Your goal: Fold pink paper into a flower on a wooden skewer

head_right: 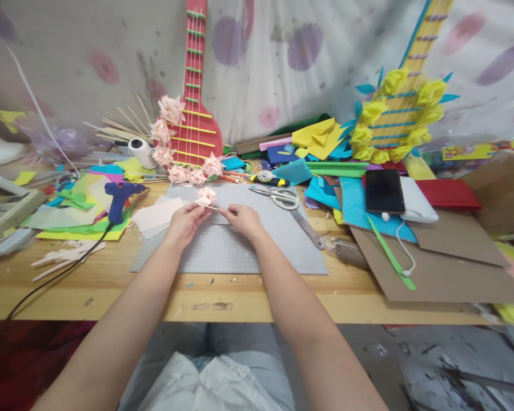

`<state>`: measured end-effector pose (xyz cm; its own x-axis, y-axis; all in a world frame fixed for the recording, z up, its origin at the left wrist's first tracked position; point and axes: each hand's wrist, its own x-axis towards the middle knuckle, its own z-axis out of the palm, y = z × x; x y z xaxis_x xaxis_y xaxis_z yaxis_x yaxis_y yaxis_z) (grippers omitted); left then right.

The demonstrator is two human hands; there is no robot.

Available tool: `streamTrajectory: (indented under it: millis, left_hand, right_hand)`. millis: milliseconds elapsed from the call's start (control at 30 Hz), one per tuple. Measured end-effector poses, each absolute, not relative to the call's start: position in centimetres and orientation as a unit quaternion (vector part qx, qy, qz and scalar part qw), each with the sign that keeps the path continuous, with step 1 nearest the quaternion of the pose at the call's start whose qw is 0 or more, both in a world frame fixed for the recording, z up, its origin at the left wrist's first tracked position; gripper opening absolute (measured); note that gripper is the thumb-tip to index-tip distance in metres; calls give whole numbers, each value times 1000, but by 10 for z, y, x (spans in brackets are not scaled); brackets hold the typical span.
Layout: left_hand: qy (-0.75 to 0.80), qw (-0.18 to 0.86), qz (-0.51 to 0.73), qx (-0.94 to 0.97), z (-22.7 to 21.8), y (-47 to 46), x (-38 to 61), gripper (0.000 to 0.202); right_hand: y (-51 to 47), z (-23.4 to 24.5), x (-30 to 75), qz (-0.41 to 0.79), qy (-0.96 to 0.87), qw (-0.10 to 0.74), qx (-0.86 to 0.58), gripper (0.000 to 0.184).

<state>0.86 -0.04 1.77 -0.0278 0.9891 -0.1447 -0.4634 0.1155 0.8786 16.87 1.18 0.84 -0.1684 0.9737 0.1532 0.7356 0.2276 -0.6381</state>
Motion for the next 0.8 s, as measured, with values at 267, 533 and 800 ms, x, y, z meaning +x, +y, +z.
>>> streamTrajectory:
  millis: [267,533,800]
  left_hand:
    - [420,630,601,255,18,1,10,8]
    - [434,612,636,181,18,2,13,10]
    - [417,587,669,187,20,2,11,8]
  right_hand:
    - [6,14,163,219,-760,254,-557,50]
    - [0,14,154,211,-772,220,-558,46]
    - [0,11,151,216,-735,273,-582,25]
